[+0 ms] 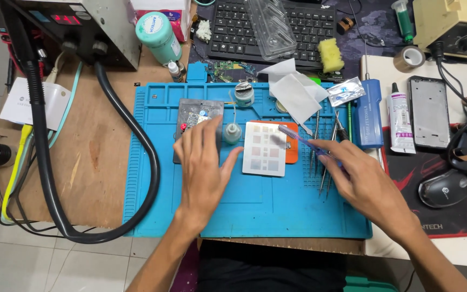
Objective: A person performs a reballing procedure on an integrated circuit using a stencil, tweezers, and a hot air soldering station.
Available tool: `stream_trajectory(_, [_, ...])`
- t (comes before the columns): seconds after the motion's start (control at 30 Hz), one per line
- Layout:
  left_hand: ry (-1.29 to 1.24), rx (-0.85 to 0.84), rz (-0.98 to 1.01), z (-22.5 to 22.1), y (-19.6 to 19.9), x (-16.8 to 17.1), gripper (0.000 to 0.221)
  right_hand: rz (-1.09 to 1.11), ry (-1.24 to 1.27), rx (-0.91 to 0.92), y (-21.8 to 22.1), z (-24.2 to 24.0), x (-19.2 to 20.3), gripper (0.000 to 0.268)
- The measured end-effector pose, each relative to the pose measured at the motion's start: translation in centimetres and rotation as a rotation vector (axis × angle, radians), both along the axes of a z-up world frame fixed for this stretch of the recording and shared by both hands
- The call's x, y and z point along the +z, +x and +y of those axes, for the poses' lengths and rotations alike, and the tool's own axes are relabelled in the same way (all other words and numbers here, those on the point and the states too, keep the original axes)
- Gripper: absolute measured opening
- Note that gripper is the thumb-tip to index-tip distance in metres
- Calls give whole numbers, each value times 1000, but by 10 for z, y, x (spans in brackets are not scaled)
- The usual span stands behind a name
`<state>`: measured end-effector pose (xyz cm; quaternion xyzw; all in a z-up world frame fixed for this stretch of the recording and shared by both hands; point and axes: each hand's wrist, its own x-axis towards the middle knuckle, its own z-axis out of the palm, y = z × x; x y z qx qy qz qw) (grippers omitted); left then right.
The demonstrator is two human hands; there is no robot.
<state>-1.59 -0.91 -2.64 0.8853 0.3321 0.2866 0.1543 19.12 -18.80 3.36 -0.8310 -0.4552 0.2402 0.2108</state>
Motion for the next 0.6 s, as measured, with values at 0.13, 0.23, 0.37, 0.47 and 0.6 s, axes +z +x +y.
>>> stream_trajectory(0.13, [-125, 63, -129, -38, -5, -6, 19, -21, 59, 102, 9, -1, -14, 41])
stream_trajectory(0.23, [-244, 11, 30, -55, 0, -20, 20, -13, 60, 140, 10, 1, -21, 44])
stream_trajectory(0.37, [-314, -4, -26, -58, 13, -24, 29, -75, 35, 189, 14, -3, -33, 47])
stream_trajectory(0.47, [-357, 17, -54, -61, 14, -30, 30, -70, -27, 209, 16, -1, -29, 52])
stream_trajectory(0.6, [-430, 28, -77, -61, 13, -30, 31, -243, -32, 223, 29, 0, -41, 49])
